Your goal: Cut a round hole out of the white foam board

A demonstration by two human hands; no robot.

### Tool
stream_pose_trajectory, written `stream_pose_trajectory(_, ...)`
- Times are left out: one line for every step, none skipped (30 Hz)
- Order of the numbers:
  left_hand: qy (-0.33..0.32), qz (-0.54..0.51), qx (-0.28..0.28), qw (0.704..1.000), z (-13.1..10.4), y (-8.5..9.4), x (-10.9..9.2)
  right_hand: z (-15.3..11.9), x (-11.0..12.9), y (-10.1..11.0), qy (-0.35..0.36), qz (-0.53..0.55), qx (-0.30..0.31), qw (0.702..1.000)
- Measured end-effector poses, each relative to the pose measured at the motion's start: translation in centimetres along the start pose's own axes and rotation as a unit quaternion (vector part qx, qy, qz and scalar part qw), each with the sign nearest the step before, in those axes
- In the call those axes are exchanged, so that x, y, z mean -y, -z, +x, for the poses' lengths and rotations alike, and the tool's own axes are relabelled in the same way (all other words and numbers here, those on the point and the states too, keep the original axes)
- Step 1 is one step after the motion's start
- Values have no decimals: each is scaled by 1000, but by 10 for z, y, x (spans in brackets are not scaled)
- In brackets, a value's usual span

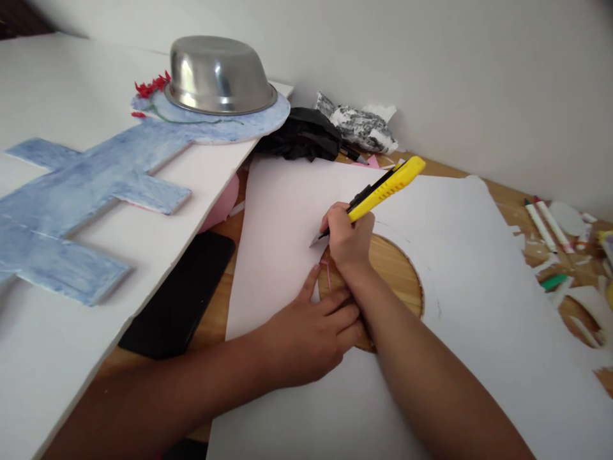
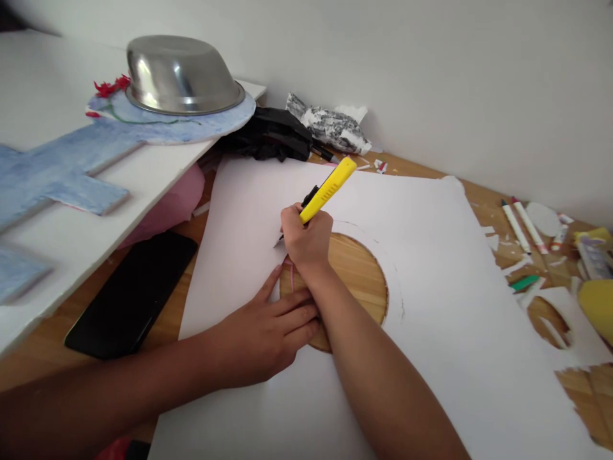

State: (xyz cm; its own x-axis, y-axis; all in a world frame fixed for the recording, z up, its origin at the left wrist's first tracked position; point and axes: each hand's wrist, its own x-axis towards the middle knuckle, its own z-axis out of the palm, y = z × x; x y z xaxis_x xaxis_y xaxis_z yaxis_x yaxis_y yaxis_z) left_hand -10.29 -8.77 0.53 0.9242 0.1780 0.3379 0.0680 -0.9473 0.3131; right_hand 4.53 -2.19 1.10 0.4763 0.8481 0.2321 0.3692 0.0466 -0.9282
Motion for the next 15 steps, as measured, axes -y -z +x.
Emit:
stream_pose_trajectory(-1, 0, 1, 1000, 0, 0, 0, 0, 0, 0, 1, -1, 6, 1000)
stream_pose_trajectory(-1, 0, 4, 1000, 0, 0, 0, 0, 0, 0, 3, -3, 9, 1000)
stream_pose_trajectory(-3, -1, 6, 1000, 0, 1, 0, 0, 1, 0, 5, -4, 9, 1000)
stream_pose_trajectory(-3, 0, 8, 1000, 0, 1, 0, 0, 1, -1, 7, -6, 8, 1000)
stream_pose_trajectory(-2, -1, 10, 1000, 0, 1, 0, -1, 1, -1, 8, -8, 8, 1000)
stream_pose_trajectory(-1, -2, 11, 1000, 0, 1, 0, -1, 1, -1, 10, -11, 9, 1000)
stream_pose_trajectory(-1, -2, 11, 1000, 0, 1, 1, -1, 1, -1, 13, -14, 12, 1000)
stream_pose_trajectory(0, -2, 9, 1000, 0, 1, 1, -2, 1, -1, 18, -16, 16, 1000)
stream_pose_trajectory(1, -1, 6, 1000, 0, 0, 1, -2, 1, -1, 25, -18, 22, 999)
stream_pose_trajectory(3, 0, 4, 1000, 0, 0, 1, -2, 1, -1, 34, -20, 28, 999)
stream_pose_trajectory(3, 2, 2, 1000, 0, 0, 1, -2, 0, -2, 47, -23, 36, 998)
stream_pose_trajectory(4, 3, 1, 1000, 0, 0, 0, -2, 0, -2, 60, -30, 46, 997)
stream_pose_trajectory(4, 4, 0, 1000, 0, 0, 0, -1, 0, -3, 71, -38, 56, 995)
stream_pose_trajectory(3, 4, -1, 1000, 0, 0, 0, -1, -1, -3, 79, -48, 65, 994)
stream_pose_trajectory(1, 3, -1, 1000, 0, 0, 0, -1, -1, -4, 83, -57, 74, 992)
